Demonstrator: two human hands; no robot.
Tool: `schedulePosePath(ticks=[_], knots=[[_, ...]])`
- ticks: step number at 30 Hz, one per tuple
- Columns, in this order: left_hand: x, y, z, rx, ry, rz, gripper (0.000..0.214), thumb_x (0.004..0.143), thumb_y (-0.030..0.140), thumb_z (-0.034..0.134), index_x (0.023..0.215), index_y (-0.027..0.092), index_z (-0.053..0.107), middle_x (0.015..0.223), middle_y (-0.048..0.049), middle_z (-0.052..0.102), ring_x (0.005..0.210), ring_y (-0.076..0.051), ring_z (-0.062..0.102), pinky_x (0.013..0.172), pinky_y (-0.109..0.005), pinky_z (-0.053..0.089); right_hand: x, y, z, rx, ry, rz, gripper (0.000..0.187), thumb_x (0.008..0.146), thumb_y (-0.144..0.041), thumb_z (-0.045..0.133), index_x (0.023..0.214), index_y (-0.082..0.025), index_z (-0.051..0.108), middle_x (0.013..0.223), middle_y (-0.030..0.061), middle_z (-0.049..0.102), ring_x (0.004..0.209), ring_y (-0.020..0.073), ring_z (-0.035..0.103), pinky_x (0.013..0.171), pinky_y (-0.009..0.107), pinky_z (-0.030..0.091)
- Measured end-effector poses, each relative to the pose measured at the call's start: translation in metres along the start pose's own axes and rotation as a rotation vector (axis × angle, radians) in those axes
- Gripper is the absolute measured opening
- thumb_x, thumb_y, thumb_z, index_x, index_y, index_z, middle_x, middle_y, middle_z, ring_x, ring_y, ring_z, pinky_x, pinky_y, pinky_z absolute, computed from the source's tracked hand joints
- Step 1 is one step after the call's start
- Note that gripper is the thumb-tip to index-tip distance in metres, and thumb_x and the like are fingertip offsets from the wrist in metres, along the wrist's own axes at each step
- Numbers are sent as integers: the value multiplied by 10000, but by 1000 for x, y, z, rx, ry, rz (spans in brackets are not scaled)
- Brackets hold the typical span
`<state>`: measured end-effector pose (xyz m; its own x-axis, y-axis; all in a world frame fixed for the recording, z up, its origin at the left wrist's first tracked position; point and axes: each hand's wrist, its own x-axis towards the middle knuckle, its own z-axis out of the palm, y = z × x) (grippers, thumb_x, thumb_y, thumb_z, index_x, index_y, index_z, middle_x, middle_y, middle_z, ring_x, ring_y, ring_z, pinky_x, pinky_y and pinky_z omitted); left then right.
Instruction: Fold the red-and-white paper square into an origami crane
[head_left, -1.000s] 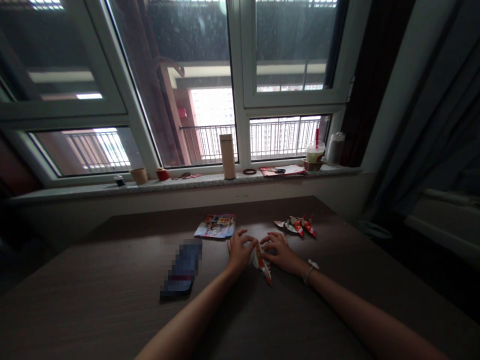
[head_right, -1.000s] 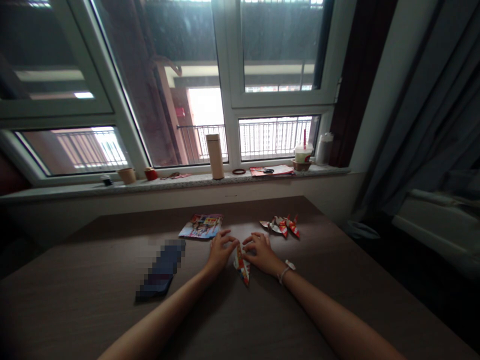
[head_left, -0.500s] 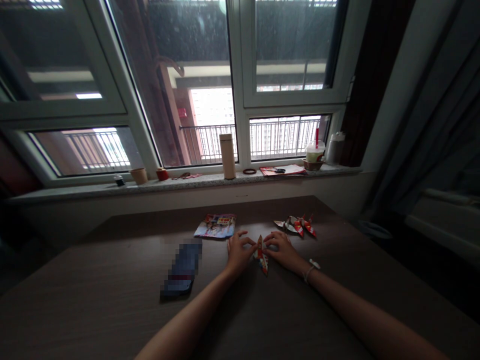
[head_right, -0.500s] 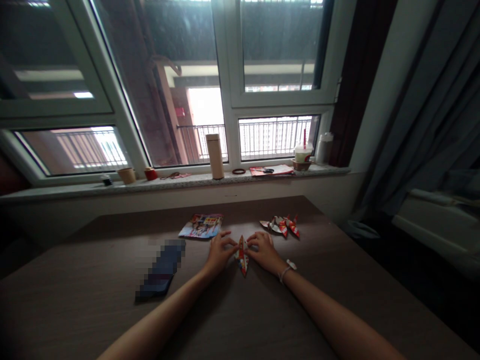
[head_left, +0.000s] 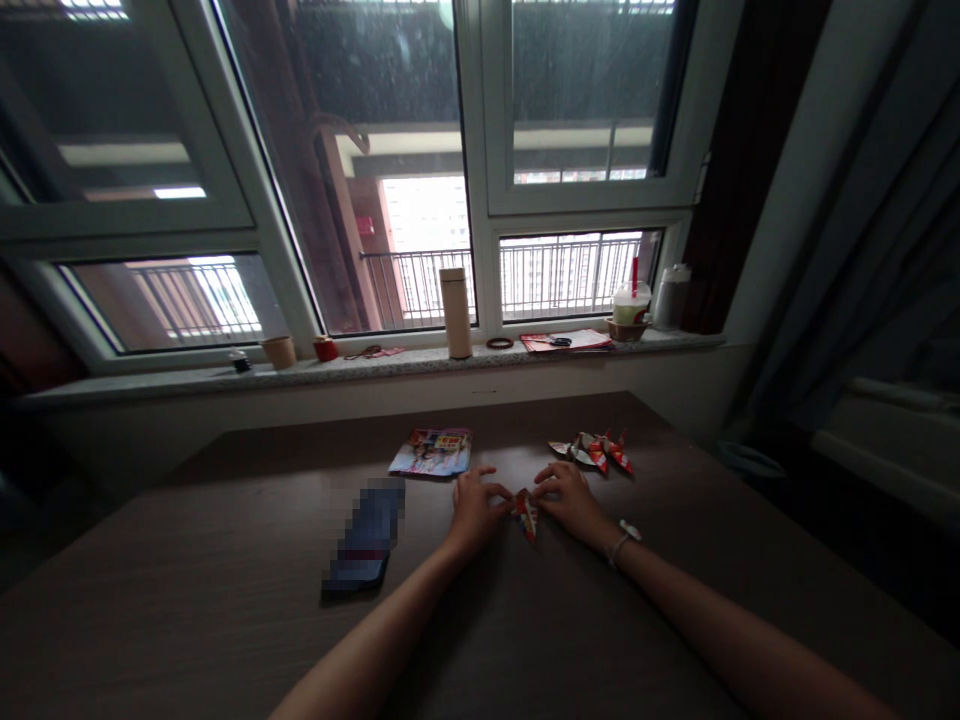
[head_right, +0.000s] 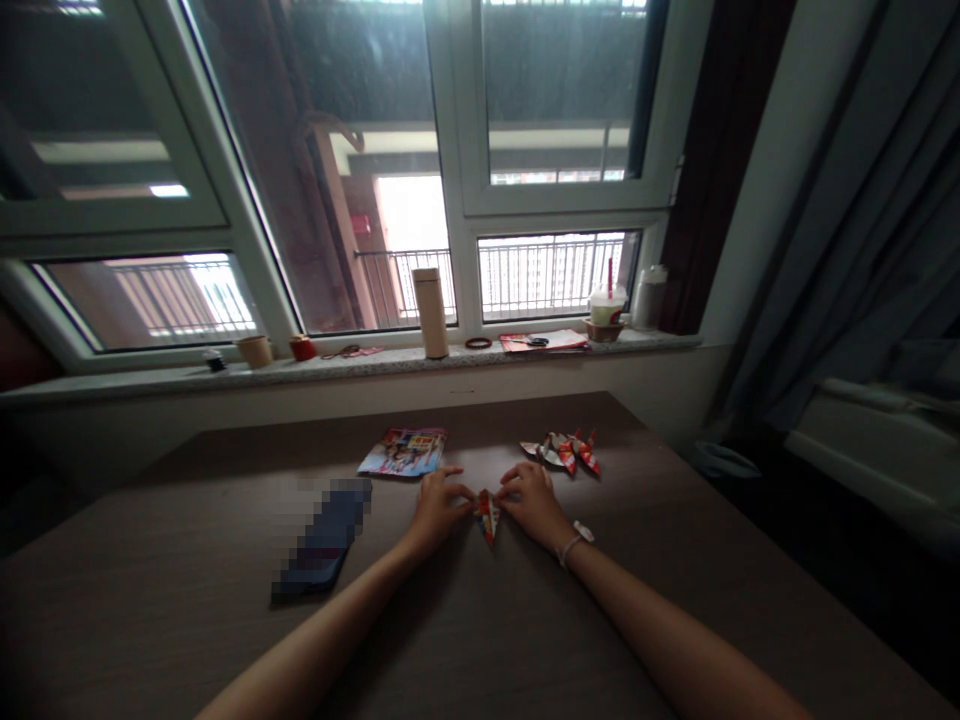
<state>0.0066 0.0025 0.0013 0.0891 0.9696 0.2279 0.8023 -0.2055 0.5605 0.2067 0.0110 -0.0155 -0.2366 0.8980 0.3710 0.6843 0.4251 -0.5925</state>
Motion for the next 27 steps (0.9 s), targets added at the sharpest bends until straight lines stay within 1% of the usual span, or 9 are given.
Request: schedulePosePath(ticks=[4,7,10,13,15,18,21,24,27], knots=[[0,-4,-6,39,-47,43,108,750,323,757,851,326,795,1339,-11,581,1227,-277,480,1080,-452,351,-1,-1,-4,-6,-45,22,89,787,-328,719,821,-283,789,1090,46,661,1155,262,494,1041,432,320],[2,-8,-9,72,-95,41,129,740,399,760,857,354,791,1373,17,575,1265,-298,450,1108,-500,313,-2,-2,-9,4,-91,31,95,783,-326,720,838,-296,791,1110,45,658,1168,260,489,1062,432,308],[3,-10,-11,101,-112,39,170,771,493,701,839,361,786,1408,48,555,1304,-303,420,1135,-531,268,-2,-3,-13,14,-125,28,113,785,-294,706,864,-301,787,1135,41,650,1200,255,471,1093,434,281],[4,-10,-10,96,-107,25,251,805,538,634,820,336,782,1406,40,560,1314,-300,416,1146,-538,247,-3,-4,-15,25,-137,42,115,809,-318,677,851,-289,780,1154,40,645,1217,256,463,1104,451,261],[3,-8,-8,82,-89,13,241,793,525,646,799,325,782,1392,29,572,1314,-305,415,1147,-544,234,-3,-5,-14,24,-123,55,152,821,-371,663,811,-267,772,1152,45,647,1216,262,467,1102,459,260],[2,-6,-6,63,-79,12,171,736,479,721,777,326,785,1390,17,570,1318,-317,401,1150,-556,200,-2,-6,-11,5,-93,77,206,822,-416,650,771,-249,758,1127,50,653,1189,268,487,1085,461,276],[1,-6,-7,43,-90,21,208,702,463,760,877,353,787,1405,-1,554,1318,-320,390,1144,-558,199,0,-6,-8,-16,-95,90,196,808,-416,655,778,-249,753,1114,52,655,1150,269,506,1057,466,290],[0,-5,-9,55,-102,22,239,710,462,758,931,375,779,1414,-5,544,1324,-323,380,1134,-562,211,1,-7,-5,-27,-90,96,184,793,-411,663,788,-247,746,1118,51,653,1139,266,506,1043,463,284],[0,-3,-8,76,-98,13,154,742,440,734,872,373,782,1411,7,544,1336,-325,374,1139,-593,169,1,-10,-4,-35,-75,113,181,791,-410,663,801,-246,739,1108,46,651,1122,259,507,1028,447,289]])
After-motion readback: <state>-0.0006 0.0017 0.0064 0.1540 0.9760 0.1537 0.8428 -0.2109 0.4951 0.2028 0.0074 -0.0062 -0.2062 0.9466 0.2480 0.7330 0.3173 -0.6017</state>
